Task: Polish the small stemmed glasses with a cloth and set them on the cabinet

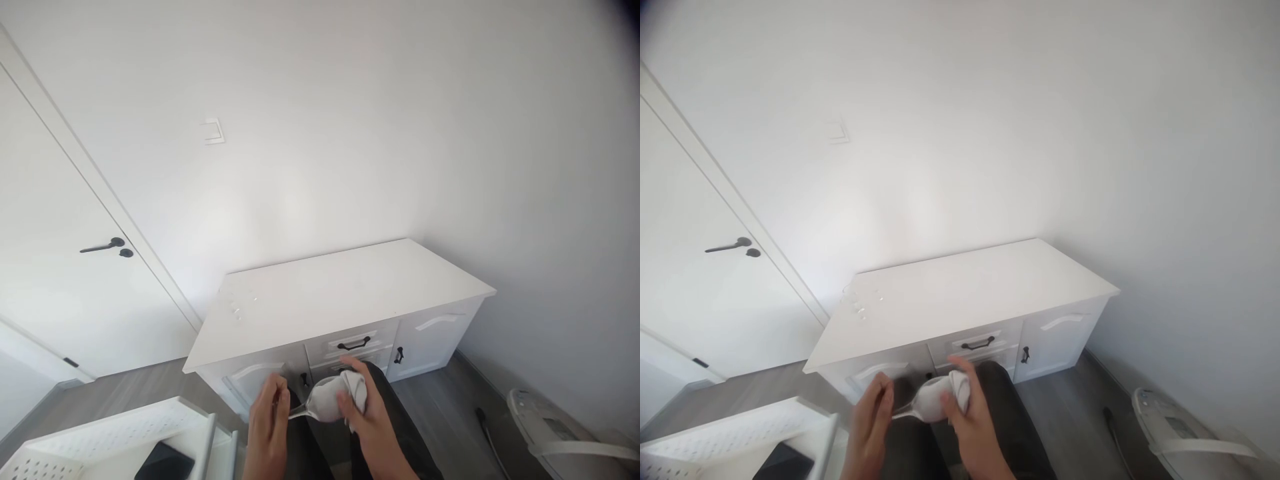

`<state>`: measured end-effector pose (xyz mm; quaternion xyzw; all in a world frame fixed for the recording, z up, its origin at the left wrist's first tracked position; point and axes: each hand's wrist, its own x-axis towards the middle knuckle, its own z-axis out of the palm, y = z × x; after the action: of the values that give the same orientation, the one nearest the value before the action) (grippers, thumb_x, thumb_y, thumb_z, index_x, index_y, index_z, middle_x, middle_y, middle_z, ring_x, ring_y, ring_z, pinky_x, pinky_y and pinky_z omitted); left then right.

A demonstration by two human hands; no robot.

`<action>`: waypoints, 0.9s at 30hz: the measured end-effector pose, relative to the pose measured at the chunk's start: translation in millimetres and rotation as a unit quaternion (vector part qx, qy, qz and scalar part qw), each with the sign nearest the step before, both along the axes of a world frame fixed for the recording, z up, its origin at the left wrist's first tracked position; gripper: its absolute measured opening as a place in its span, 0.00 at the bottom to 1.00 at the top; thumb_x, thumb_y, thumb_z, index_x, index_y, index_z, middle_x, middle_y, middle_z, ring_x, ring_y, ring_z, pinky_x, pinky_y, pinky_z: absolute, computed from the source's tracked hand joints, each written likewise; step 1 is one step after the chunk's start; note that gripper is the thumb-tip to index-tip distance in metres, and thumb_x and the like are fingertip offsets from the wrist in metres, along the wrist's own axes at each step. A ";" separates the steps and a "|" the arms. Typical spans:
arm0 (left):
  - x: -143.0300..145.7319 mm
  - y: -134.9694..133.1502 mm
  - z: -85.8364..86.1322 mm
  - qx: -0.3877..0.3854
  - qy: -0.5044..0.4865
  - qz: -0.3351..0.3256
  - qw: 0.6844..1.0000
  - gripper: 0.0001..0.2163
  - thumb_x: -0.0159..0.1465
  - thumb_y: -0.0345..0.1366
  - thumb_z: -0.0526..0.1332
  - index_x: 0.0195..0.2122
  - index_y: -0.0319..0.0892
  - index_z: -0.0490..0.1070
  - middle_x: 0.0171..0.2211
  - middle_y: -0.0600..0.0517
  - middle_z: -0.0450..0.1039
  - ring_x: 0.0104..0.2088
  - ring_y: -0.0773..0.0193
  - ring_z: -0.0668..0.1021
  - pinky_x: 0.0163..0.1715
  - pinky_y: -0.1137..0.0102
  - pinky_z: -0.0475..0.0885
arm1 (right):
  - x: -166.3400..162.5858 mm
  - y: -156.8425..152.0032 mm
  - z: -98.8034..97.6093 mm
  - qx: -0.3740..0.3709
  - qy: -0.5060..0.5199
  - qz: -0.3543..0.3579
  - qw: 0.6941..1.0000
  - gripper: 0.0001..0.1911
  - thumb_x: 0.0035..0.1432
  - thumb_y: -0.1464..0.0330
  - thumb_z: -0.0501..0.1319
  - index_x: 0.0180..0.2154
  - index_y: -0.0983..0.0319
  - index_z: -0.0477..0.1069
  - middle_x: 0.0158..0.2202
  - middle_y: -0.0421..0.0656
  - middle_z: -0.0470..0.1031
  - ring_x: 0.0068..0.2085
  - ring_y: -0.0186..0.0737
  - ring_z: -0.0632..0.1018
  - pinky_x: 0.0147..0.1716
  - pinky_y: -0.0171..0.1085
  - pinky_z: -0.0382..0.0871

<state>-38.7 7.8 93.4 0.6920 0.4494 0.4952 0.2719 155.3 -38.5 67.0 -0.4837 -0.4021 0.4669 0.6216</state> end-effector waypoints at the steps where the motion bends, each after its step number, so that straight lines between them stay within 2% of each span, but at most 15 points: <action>1: 1.2 -2.8 3.6 0.029 0.016 -0.035 0.999 0.13 0.74 0.42 0.55 0.31 0.46 0.67 0.28 0.54 0.67 0.28 0.62 0.71 0.30 0.70 0.68 | -3.3 4.3 2.6 -0.047 0.074 -0.007 0.996 0.27 0.65 0.52 0.65 0.61 0.53 0.69 0.45 0.44 0.77 0.42 0.46 0.78 0.41 0.39 0.73; 3: 4.1 -3.4 7.3 0.062 0.037 -0.060 0.996 0.12 0.74 0.40 0.54 0.33 0.46 0.69 0.30 0.53 0.68 0.31 0.62 0.72 0.34 0.70 0.69 | -9.4 10.2 5.9 -0.092 0.170 0.003 0.981 0.29 0.63 0.50 0.66 0.59 0.56 0.70 0.39 0.42 0.76 0.38 0.44 0.77 0.36 0.37 0.72; 5: 7.7 3.9 7.1 0.019 0.015 -0.005 1.000 0.13 0.74 0.43 0.54 0.34 0.46 0.68 0.29 0.54 0.68 0.31 0.62 0.72 0.34 0.70 0.70 | -12.2 10.3 5.8 -0.083 0.149 -0.006 0.985 0.28 0.65 0.49 0.64 0.60 0.56 0.69 0.41 0.43 0.77 0.40 0.45 0.78 0.38 0.38 0.73; 7: 10.7 15.4 5.8 -0.098 -0.042 0.055 0.993 0.16 0.73 0.50 0.54 0.32 0.47 0.65 0.26 0.57 0.64 0.24 0.65 0.67 0.25 0.72 0.67 | -10.6 5.4 3.4 -0.011 0.018 -0.012 1.000 0.26 0.67 0.51 0.62 0.62 0.54 0.69 0.49 0.46 0.78 0.47 0.50 0.78 0.47 0.44 0.73; 9: 11.5 23.9 6.2 -0.210 -0.077 0.041 0.974 0.20 0.69 0.57 0.56 0.29 0.47 0.61 0.21 0.60 0.58 0.18 0.69 0.58 0.16 0.74 0.57 | -6.0 0.5 1.7 0.102 -0.128 0.016 0.986 0.23 0.68 0.53 0.61 0.59 0.54 0.73 0.54 0.49 0.79 0.54 0.55 0.77 0.58 0.50 0.68; 10: 11.0 25.1 7.5 -0.237 -0.080 0.026 0.968 0.22 0.68 0.58 0.57 0.27 0.47 0.60 0.20 0.61 0.56 0.17 0.69 0.56 0.14 0.74 0.54 | -3.7 -0.4 2.1 0.140 -0.169 0.020 0.975 0.21 0.68 0.54 0.61 0.57 0.55 0.75 0.54 0.50 0.79 0.56 0.56 0.76 0.61 0.51 0.65; 12: 9.1 20.9 12.0 -0.188 -0.036 0.002 0.981 0.21 0.69 0.54 0.58 0.25 0.46 0.60 0.20 0.60 0.58 0.19 0.68 0.61 0.18 0.73 0.59 | -1.0 2.6 5.7 0.125 -0.166 -0.016 0.978 0.19 0.69 0.54 0.60 0.55 0.55 0.77 0.53 0.50 0.79 0.55 0.56 0.76 0.60 0.51 0.66; 14: 7.0 11.5 16.2 -0.053 0.059 -0.032 0.996 0.17 0.71 0.45 0.59 0.26 0.45 0.68 0.25 0.54 0.67 0.27 0.63 0.72 0.30 0.70 0.69 | -2.0 10.8 11.2 0.028 -0.077 -0.082 0.993 0.21 0.67 0.51 0.62 0.54 0.55 0.76 0.51 0.48 0.79 0.51 0.54 0.77 0.52 0.46 0.71; 16: 5.5 3.5 16.9 0.058 0.157 -0.070 0.983 0.07 0.70 0.40 0.62 0.37 0.45 0.77 0.35 0.49 0.75 0.37 0.58 0.78 0.40 0.67 0.73 | -5.8 20.1 15.2 -0.047 0.037 -0.100 0.993 0.26 0.61 0.46 0.66 0.52 0.56 0.75 0.47 0.45 0.78 0.45 0.50 0.77 0.43 0.42 0.73; 17: 4.7 1.7 15.4 0.081 0.188 -0.080 0.975 0.06 0.69 0.39 0.65 0.43 0.46 0.78 0.39 0.48 0.77 0.40 0.56 0.79 0.42 0.66 0.73 | -7.7 23.7 16.1 -0.063 0.084 -0.095 0.990 0.28 0.58 0.45 0.68 0.52 0.56 0.74 0.45 0.44 0.77 0.42 0.47 0.77 0.39 0.40 0.73; 19: 2.2 2.9 9.9 0.085 0.220 -0.079 0.968 0.09 0.67 0.40 0.67 0.47 0.47 0.79 0.39 0.48 0.78 0.39 0.57 0.81 0.40 0.68 0.74 | -9.0 27.5 15.5 -0.078 0.145 -0.078 0.983 0.32 0.54 0.45 0.71 0.53 0.55 0.72 0.42 0.42 0.75 0.41 0.45 0.76 0.37 0.38 0.72; 21: -2.1 8.3 4.5 0.052 0.217 -0.068 0.972 0.06 0.68 0.41 0.66 0.39 0.47 0.81 0.34 0.51 0.77 0.32 0.60 0.80 0.33 0.71 0.72 | -3.7 27.6 13.9 -0.084 0.176 -0.070 0.978 0.34 0.52 0.47 0.74 0.54 0.55 0.71 0.42 0.41 0.75 0.42 0.45 0.76 0.40 0.38 0.72; 22: -4.6 11.3 3.1 0.028 0.205 -0.059 0.977 0.08 0.68 0.42 0.66 0.35 0.46 0.80 0.31 0.52 0.75 0.29 0.62 0.78 0.30 0.72 0.70 | 1.8 26.9 13.4 -0.083 0.191 -0.073 0.975 0.34 0.52 0.47 0.74 0.54 0.56 0.71 0.43 0.42 0.75 0.44 0.46 0.76 0.41 0.39 0.73; 25: -9.0 16.2 4.7 -0.031 0.145 0.007 0.989 0.15 0.68 0.47 0.66 0.27 0.45 0.79 0.25 0.55 0.68 0.24 0.65 0.71 0.27 0.72 0.66 | 22.3 25.2 13.6 -0.063 0.204 -0.147 0.966 0.30 0.54 0.48 0.73 0.52 0.54 0.69 0.45 0.41 0.75 0.46 0.45 0.75 0.44 0.38 0.72; 27: -6.8 14.7 7.7 -0.052 0.109 0.032 0.992 0.18 0.66 0.50 0.66 0.25 0.44 0.79 0.24 0.55 0.65 0.24 0.64 0.69 0.27 0.71 0.64 | 29.6 25.0 14.5 -0.051 0.182 -0.205 0.960 0.27 0.54 0.50 0.74 0.50 0.51 0.68 0.44 0.38 0.74 0.43 0.42 0.74 0.41 0.35 0.70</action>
<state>-45.5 22.5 101.1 0.7121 0.5235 0.4009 0.2409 184.9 -13.5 81.6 -0.4936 -0.1506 0.4292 0.7413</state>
